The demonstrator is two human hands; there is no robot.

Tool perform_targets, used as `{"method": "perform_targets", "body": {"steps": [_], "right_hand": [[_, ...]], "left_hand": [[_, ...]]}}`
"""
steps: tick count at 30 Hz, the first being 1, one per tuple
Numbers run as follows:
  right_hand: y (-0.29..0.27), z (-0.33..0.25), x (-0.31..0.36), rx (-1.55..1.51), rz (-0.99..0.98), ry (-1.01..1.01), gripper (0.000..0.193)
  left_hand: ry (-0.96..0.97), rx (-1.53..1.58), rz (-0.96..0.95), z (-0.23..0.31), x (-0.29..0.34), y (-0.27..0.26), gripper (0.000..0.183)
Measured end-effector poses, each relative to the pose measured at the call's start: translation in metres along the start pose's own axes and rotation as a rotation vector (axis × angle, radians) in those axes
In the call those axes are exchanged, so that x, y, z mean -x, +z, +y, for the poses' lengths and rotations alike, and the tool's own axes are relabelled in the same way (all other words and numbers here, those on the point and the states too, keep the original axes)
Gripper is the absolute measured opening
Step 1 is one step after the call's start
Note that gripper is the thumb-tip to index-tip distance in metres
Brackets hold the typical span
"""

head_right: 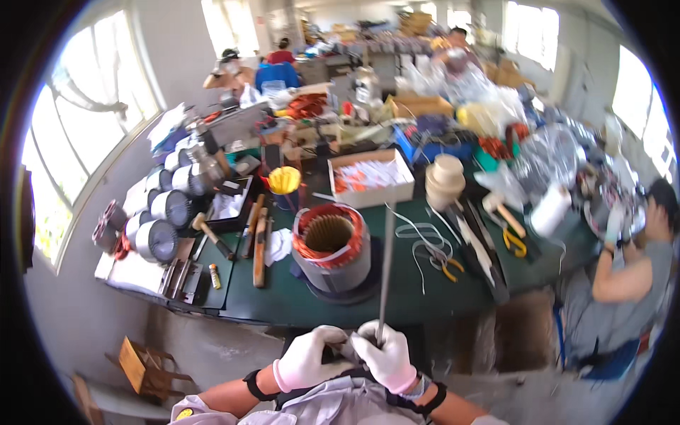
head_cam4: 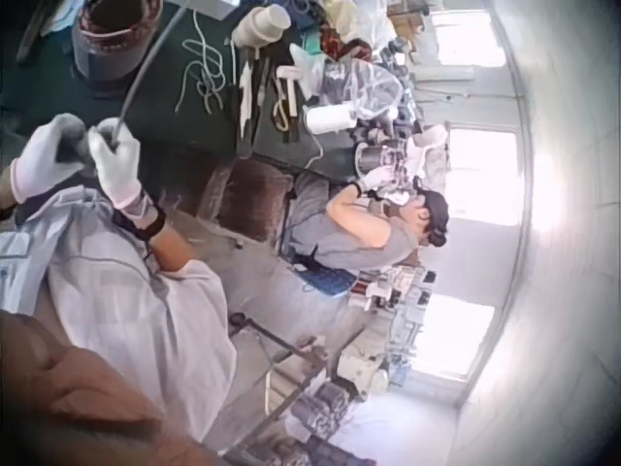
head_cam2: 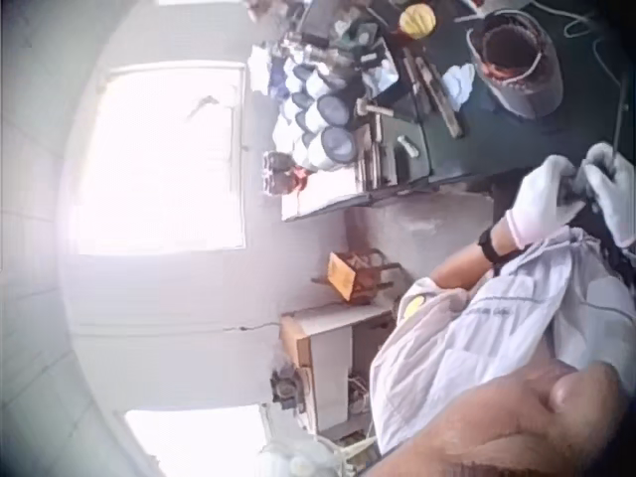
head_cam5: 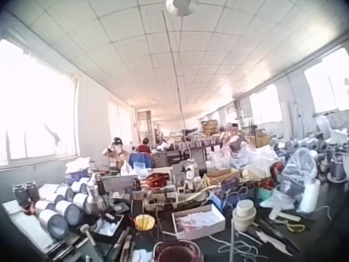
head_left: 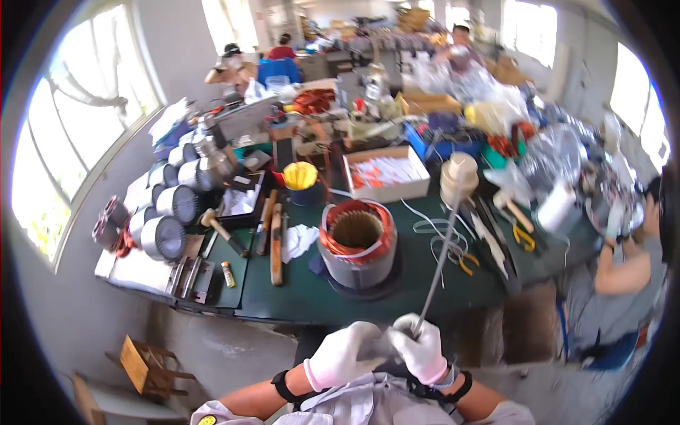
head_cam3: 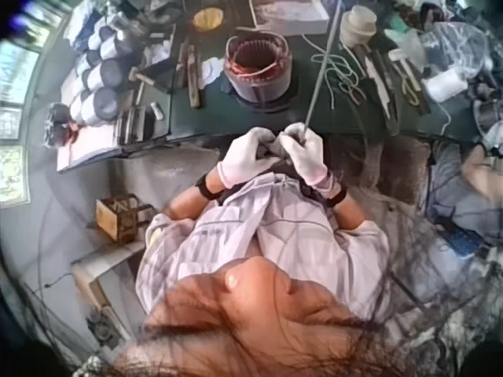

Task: Assembling a motor stator by inserting and securing copper windings using tools like a rubber mallet and wire cutters.

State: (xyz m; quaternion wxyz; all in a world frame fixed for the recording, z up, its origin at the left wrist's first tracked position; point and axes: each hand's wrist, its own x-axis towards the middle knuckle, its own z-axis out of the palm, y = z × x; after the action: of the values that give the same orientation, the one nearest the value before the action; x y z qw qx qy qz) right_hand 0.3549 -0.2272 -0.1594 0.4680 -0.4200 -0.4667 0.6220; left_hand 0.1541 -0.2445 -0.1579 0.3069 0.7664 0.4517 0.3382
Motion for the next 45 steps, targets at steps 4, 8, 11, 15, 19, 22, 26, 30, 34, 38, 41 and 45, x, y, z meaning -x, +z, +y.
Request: {"method": "perform_targets", "body": {"steps": [4, 8, 11, 15, 19, 22, 26, 30, 34, 38, 41, 45], "right_hand": [[-0.011, -0.007, -0.003, -0.189, 0.033, 0.107, 0.009], [-0.028, 0.002, -0.005, -0.270, 0.069, 0.165, 0.011], [-0.051, 0.015, -0.003, 0.020, 0.174, -0.105, 0.017], [-0.093, 0.012, -0.002, 0.407, 0.281, -0.360, 0.027], [-0.128, -0.012, 0.007, 0.722, 0.363, -0.455, 0.033], [-0.147, -0.027, 0.016, 0.846, 0.293, -0.455, 0.035], [-0.167, -0.041, 0.021, 1.142, 0.260, -0.560, 0.043], [-0.164, -0.071, 0.026, 1.407, 0.177, -0.475, 0.054], [-0.153, -0.101, 0.024, 1.586, 0.099, -0.491, 0.052], [-0.128, -0.126, 0.025, 1.734, 0.071, -0.488, 0.054], [-0.110, -0.134, 0.021, 1.826, 0.062, -0.438, 0.059], [-0.120, -0.118, 0.003, 1.753, 0.043, -0.609, 0.040]], "left_hand": [[0.402, -0.258, 0.128, 0.000, -0.029, 0.005, 0.027], [0.485, -0.415, 0.086, -0.002, -0.051, 0.003, 0.031], [0.446, -0.515, 0.196, -0.015, -0.069, -0.012, 0.031], [0.527, -0.706, 0.374, -0.007, -0.109, -0.029, 0.025], [0.429, -0.858, 0.298, -0.011, -0.131, -0.022, 0.018], [0.500, -0.938, 0.402, -0.016, -0.139, -0.012, 0.020], [0.460, -0.972, 0.432, -0.025, -0.140, -0.003, 0.020], [0.389, -0.874, 0.477, -0.021, -0.144, 0.004, 0.019], [0.307, -0.935, 0.440, -0.011, -0.143, 0.005, 0.018], [0.261, -0.945, 0.398, -0.013, -0.137, 0.002, 0.020], [0.257, -0.907, 0.395, -0.018, -0.136, -0.002, 0.025], [0.361, -0.842, 0.401, -0.018, -0.142, -0.008, 0.028]]}}
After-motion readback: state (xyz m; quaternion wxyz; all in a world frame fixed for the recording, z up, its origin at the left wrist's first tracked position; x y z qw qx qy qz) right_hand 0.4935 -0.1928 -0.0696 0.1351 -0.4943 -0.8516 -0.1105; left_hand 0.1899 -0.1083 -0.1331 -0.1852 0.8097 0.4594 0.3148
